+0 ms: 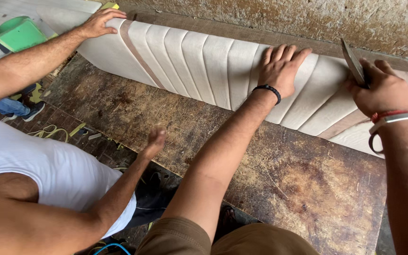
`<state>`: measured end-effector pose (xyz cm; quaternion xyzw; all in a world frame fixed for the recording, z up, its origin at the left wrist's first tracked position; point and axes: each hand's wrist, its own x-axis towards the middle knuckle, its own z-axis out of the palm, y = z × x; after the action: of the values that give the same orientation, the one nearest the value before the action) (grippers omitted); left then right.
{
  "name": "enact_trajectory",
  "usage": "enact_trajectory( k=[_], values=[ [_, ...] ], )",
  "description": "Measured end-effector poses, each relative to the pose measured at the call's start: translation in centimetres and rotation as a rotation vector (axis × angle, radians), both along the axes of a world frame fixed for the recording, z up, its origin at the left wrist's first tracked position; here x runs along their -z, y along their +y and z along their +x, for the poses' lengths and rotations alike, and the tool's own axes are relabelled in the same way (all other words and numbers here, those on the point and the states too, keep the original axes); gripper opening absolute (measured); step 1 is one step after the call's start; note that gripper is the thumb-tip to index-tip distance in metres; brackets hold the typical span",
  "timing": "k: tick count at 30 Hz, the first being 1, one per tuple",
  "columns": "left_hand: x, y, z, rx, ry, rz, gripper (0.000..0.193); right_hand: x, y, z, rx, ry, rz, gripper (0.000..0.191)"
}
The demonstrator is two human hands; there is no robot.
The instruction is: The person trims excess fabric from a padded headboard using shears, then uses a pneumatic staple gun to secure the fabric to the plywood backing. The person works along the edges, folding and stapling the fabric to create a finished look.
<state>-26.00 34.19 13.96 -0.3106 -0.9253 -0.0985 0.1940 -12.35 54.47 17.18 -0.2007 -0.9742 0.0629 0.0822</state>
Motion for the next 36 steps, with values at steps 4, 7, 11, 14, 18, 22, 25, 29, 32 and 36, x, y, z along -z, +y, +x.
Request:
enact_trajectory(
  k=[4, 7, 11, 14, 18, 22, 25, 29, 32, 36],
  values=[
    [-2.6, -2.9, -0.2, 0.037, -0.298, -0.046, 0.103, 0.4, -0.9, 2.4, -0.006, 0.035, -0.012, 0.07],
    [-5.1, -8.2, -0.5, -0.026, -0.495, -0.181, 0.11, 0.2, -1.5, 4.4, -0.002, 0.018, -0.035, 0.07],
    [-5.7, -12.0, 1.5, 0.041, -0.301, -0.256, 0.097, -0.5, -3.2, 6.9, 0.0, -0.034, -0.027, 0.069],
    [-4.8, -14.2, 3.5, 0.102, -0.384, -0.343, 0.073, -1.2, -5.0, 9.2, 0.047, -0.166, -0.105, 0.061],
    [-2.3, -17.8, 7.3, 0.153, -0.508, -0.472, 0.064, -1.0, -7.9, 11.4, 0.035, -0.444, -0.176, 0.051],
    [2.5, -21.0, 12.3, 0.242, -0.464, -0.378, 0.073, 1.1, -11.4, 14.5, 0.069, -0.613, -0.321, 0.054],
    [6.5, -22.4, 14.4, 0.329, -0.35, -0.322, 0.072, 3.2, -13.3, 16.1, 0.091, -0.621, -0.457, 0.055],
    [11.5, -24.5, 16.7, 0.363, -0.244, -0.229, 0.066, 6.0, -14.5, 17.2, 0.114, -0.614, -0.518, 0.058],
    [15.0, -25.9, 18.5, 0.366, -0.197, -0.191, 0.061, 8.7, -15.4, 17.6, 0.154, -0.574, -0.658, 0.06],
    [20.1, -27.8, 22.0, 0.37, -0.132, -0.236, 0.06, 12.9, -18.3, 18.1, 0.021, -0.44, -0.783, 0.057]
  ],
)
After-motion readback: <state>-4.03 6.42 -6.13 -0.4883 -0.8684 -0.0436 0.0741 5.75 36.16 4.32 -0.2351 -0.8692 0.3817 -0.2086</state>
